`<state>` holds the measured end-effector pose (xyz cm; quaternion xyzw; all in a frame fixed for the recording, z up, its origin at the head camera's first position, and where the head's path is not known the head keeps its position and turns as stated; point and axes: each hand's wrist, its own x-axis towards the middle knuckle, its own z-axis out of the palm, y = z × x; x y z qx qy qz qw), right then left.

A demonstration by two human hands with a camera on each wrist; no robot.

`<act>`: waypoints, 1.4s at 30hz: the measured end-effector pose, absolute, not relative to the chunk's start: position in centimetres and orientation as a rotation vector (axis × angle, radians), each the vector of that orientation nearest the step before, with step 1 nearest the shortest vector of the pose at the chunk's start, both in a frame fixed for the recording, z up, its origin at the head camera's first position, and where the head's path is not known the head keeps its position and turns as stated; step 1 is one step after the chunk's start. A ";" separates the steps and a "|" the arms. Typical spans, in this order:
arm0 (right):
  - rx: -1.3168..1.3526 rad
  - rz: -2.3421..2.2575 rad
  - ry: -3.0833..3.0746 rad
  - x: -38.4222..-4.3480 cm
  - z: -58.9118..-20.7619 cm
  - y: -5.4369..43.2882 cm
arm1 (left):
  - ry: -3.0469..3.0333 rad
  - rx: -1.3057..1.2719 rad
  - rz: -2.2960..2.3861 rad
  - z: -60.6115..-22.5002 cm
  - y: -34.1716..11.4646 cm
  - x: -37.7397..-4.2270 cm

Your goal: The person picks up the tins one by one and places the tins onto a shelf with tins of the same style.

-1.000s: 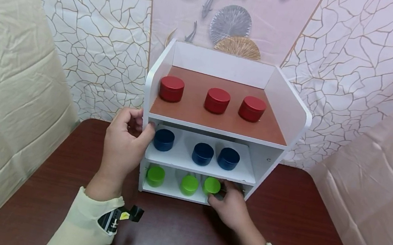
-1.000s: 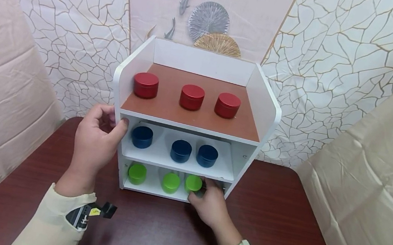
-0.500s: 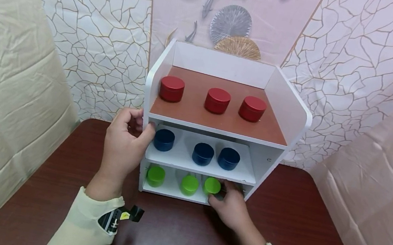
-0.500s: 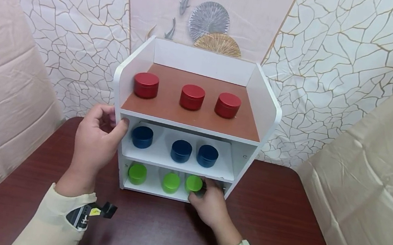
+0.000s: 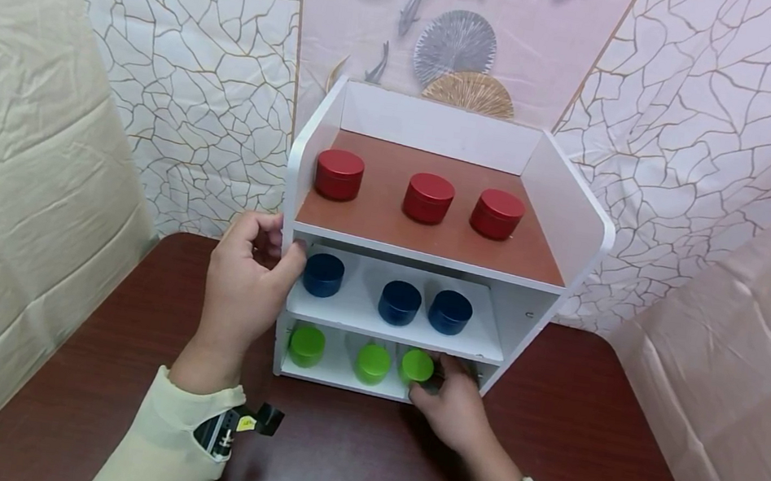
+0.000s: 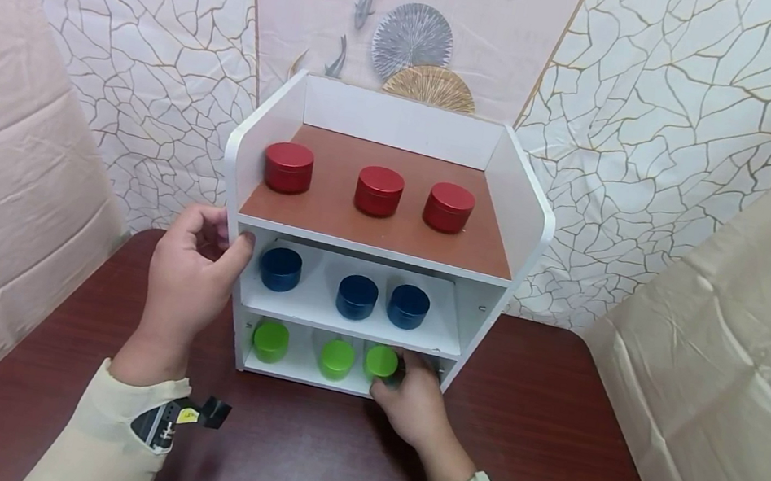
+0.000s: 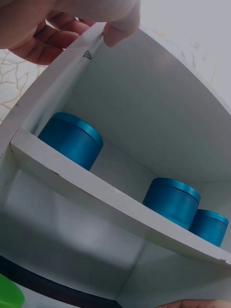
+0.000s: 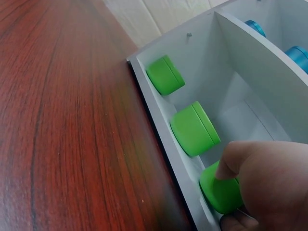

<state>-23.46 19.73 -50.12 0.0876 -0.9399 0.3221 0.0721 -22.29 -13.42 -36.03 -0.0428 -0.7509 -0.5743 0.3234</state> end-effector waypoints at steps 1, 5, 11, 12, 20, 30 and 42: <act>0.262 0.968 -2.826 -23.5 -50.1 19.7 | -1.970 -0.113 -1.507 -36.0 -13.4 -22.3; 0.256 0.964 -2.832 -23.4 -50.2 19.7 | -1.970 -0.114 -1.507 -36.0 -13.4 -22.3; 0.260 0.953 -2.831 -23.4 -50.2 19.7 | -1.970 -0.108 -1.506 -36.0 -13.4 -22.3; 0.260 0.952 -2.831 -23.4 -50.2 19.7 | -1.970 -0.107 -1.506 -36.1 -13.4 -22.3; 0.263 0.925 -2.824 -23.4 -50.2 19.7 | -1.961 -0.113 -1.509 -36.0 -13.4 -22.4; 0.256 0.907 -2.805 -23.2 -50.3 19.5 | -1.960 -0.113 -1.497 -36.2 -13.5 -22.5; 0.294 0.934 -2.808 -22.3 -49.2 19.8 | -1.971 -0.111 -1.507 -35.9 -13.4 -22.4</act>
